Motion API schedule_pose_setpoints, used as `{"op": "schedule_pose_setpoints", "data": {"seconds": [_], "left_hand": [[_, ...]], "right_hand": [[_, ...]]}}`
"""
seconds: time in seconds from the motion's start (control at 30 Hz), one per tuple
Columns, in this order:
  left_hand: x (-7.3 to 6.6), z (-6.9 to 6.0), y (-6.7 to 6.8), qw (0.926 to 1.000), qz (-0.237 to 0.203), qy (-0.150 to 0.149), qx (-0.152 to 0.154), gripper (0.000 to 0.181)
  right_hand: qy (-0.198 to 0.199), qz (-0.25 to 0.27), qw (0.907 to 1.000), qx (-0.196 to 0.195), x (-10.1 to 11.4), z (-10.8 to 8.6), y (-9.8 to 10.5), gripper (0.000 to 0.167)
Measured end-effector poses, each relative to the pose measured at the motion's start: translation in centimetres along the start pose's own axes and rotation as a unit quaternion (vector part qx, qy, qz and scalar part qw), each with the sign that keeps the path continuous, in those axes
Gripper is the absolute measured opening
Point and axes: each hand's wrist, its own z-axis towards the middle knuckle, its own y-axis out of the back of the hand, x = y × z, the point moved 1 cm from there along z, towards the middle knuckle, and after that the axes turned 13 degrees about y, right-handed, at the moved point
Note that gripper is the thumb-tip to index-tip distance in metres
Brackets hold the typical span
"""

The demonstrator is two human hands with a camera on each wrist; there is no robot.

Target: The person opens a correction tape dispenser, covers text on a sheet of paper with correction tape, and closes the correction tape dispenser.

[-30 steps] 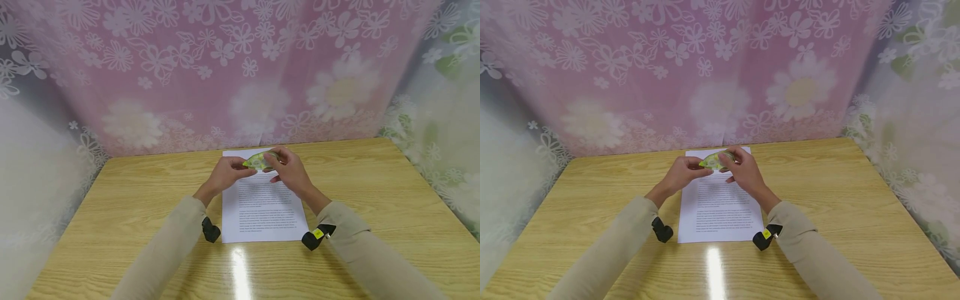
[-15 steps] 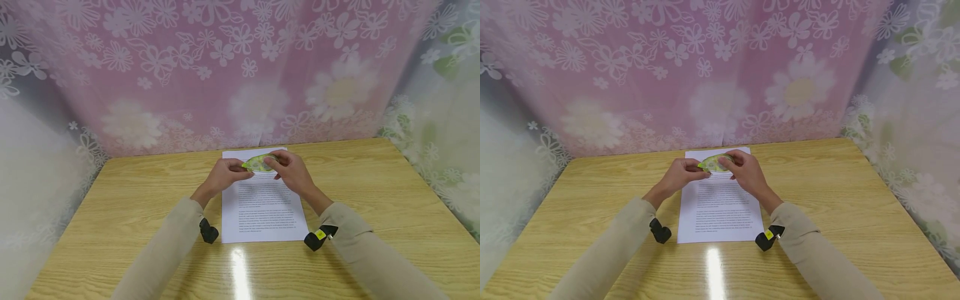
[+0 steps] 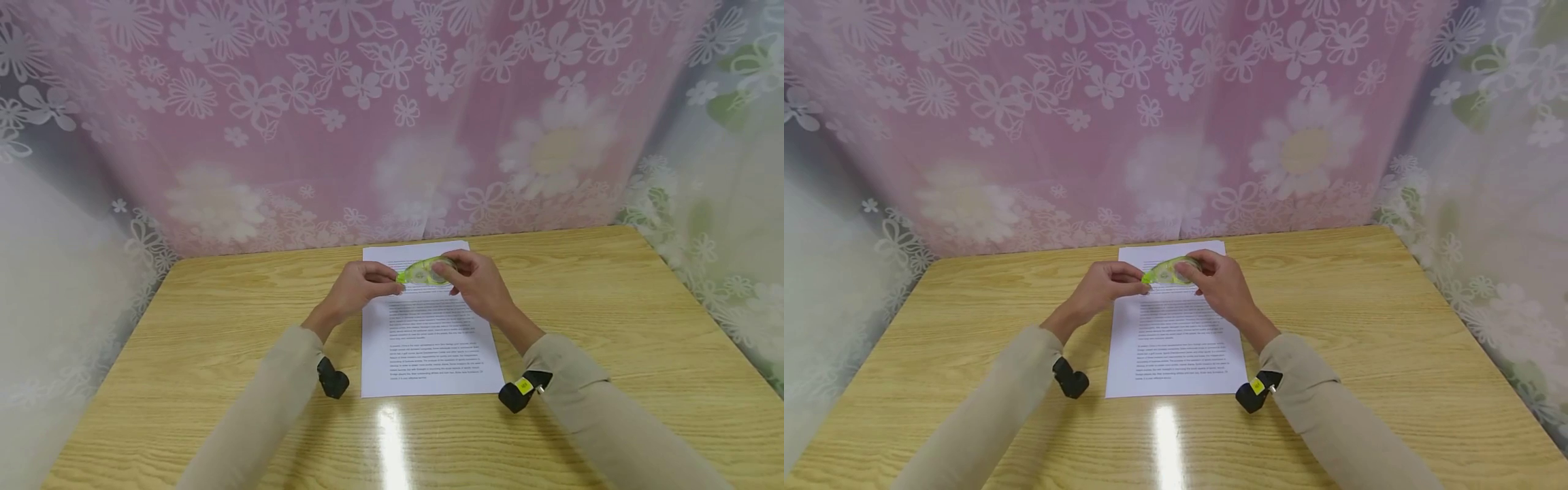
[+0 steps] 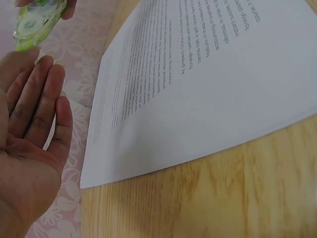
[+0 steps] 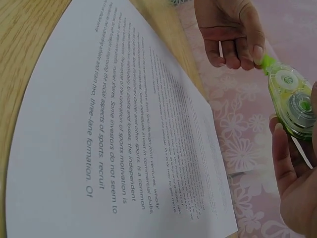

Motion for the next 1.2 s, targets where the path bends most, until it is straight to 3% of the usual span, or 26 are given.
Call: {"op": "schedule_pose_setpoints", "data": {"seconds": [0.1, 0.23, 0.63, 0.97, 1.07, 1.2], "left_hand": [[0.1, 0.0, 0.2, 1.0000, 0.000, -0.001, 0.000, 0.020], [0.2, -0.1, 0.4, 0.9997, 0.019, 0.003, -0.012, 0.021], [0.7, 0.0, 0.4, 0.9998, 0.004, 0.000, -0.021, 0.022], [0.7, -0.4, 0.5, 0.9997, -0.011, -0.010, -0.020, 0.033], [0.7, -0.5, 0.4, 0.9990, -0.034, -0.003, -0.028, 0.042], [0.6, -0.6, 0.0, 0.9942, -0.097, 0.018, -0.042, 0.045]], "right_hand": [[-0.004, 0.005, 1.0000, -0.004, -1.8, 0.1, -0.2, 0.034], [0.000, 0.008, 0.9998, -0.015, -2.4, -0.1, -0.4, 0.036], [-0.003, 0.025, 0.9993, -0.027, -2.6, -0.5, -1.0, 0.032], [-0.016, 0.018, 0.9997, 0.001, -2.2, -0.7, -1.4, 0.038], [-0.015, 0.027, 0.9995, -0.001, -2.2, -0.7, -1.5, 0.038], [-0.015, 0.049, 0.9985, -0.021, -2.3, -0.6, -1.8, 0.038]]}}
